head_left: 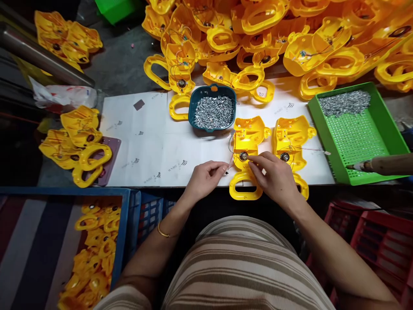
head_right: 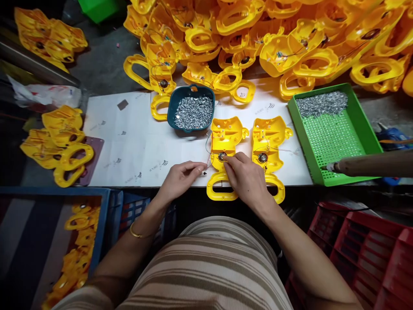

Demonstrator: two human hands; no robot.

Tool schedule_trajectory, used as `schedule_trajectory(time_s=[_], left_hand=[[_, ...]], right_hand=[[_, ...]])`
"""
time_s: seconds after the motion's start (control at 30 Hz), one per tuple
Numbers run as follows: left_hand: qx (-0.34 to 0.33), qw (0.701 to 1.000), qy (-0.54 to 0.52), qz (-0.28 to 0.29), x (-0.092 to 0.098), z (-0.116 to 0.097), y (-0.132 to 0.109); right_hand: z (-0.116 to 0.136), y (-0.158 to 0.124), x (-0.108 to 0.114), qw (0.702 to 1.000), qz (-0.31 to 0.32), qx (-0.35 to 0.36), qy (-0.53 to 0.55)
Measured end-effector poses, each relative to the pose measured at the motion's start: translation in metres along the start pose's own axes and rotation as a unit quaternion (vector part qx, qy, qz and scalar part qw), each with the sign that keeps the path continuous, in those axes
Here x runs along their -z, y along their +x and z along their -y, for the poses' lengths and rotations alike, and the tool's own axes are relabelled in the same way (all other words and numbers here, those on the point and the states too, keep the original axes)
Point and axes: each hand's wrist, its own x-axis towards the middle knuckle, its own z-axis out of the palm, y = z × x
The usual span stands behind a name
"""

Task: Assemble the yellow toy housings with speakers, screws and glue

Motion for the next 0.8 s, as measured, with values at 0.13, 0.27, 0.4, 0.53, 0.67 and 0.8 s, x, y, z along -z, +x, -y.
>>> schedule_trajectory(time_s=[0.13,0.27,0.4,0.53,0.67,0.8], left_hand=[[0.042,0.993,-0.093,0.056,-0.007,-0.007,0.004],[0.075,0.978,-0.181,0.069,-0.015,-0.017,0.003],[0.089,0.965,-0.242,0.034,-0.025,-0.024,-0.001],[0.074,0.961,-0.266,0.007,-0.033,-0.028,-0.003],[0.02,0.978,-0.205,0.024,-0.037,-0.031,-0.004],[-0.089,0.992,-0.073,-0.045,-0.028,-0.038,-0.017]], right_hand=[[0.003,-0.011,-0.001,0.991,0.013,-0.012,0.134],[0.009,-0.015,-0.004,0.957,0.054,-0.073,0.275],[0.007,-0.011,-0.008,0.918,0.052,-0.12,0.375],[0.0,-0.006,-0.01,0.927,0.015,-0.095,0.362],[-0.003,-0.005,-0.007,0.964,-0.033,-0.024,0.262],[-0.007,-0.004,0.0,0.97,-0.052,-0.016,0.237]])
